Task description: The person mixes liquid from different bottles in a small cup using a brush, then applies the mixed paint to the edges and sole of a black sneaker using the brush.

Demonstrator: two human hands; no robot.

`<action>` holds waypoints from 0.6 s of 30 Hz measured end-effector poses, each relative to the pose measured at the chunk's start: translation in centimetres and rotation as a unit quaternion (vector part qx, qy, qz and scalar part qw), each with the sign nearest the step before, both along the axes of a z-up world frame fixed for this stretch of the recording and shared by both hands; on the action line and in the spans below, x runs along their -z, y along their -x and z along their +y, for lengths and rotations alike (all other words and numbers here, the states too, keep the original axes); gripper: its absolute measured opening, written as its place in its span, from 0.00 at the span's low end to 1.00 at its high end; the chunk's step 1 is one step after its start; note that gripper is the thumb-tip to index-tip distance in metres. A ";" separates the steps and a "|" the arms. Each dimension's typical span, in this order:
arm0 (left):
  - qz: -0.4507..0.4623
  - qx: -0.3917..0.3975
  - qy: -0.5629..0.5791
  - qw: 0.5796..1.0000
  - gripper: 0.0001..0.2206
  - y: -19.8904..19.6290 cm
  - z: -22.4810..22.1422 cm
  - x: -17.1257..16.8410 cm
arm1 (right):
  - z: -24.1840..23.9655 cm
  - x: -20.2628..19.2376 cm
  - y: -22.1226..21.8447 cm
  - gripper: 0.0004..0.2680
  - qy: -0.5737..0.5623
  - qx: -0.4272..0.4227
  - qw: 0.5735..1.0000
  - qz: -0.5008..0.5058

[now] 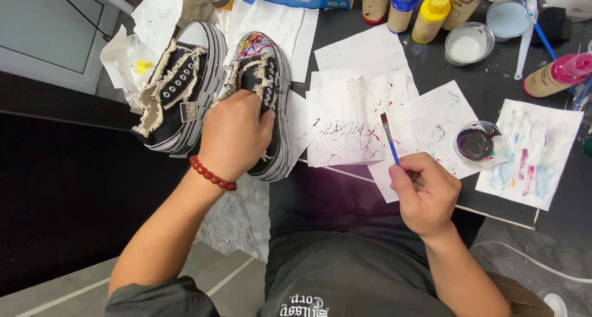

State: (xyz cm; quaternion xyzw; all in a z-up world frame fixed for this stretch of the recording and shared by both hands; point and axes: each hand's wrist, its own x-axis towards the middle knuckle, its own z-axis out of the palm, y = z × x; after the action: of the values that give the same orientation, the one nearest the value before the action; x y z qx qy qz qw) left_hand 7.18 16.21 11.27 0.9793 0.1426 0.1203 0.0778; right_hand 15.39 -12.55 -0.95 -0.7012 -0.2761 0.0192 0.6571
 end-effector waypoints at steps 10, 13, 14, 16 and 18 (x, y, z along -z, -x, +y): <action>-0.129 -0.118 0.413 0.894 0.05 2.5 4.8 -6.0 | -0.1 -0.1 0.0 0.02 -0.003 0.011 1.000 0.001; -0.177 -0.056 0.517 0.836 0.04 3.2 4.7 -6.4 | -0.2 0.0 0.3 0.02 0.003 0.017 1.000 -0.001; -0.183 -0.008 0.507 0.842 0.04 3.2 4.5 -6.2 | -0.1 0.0 0.4 0.02 0.006 0.018 1.000 -0.001; -0.187 0.040 0.448 0.873 0.04 3.7 4.6 -6.0 | 0.0 0.1 0.3 0.02 0.011 0.018 1.000 -0.010; -0.186 0.038 0.353 0.916 0.09 3.6 4.8 -5.4 | -0.1 0.4 0.4 0.02 0.009 0.018 1.000 -0.008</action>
State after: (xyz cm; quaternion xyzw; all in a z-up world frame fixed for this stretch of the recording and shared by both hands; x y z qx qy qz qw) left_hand 3.60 20.98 16.68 0.8532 0.1213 0.2387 0.4476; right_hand 14.97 -12.61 -1.35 -0.7120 -0.2684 0.0036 0.6489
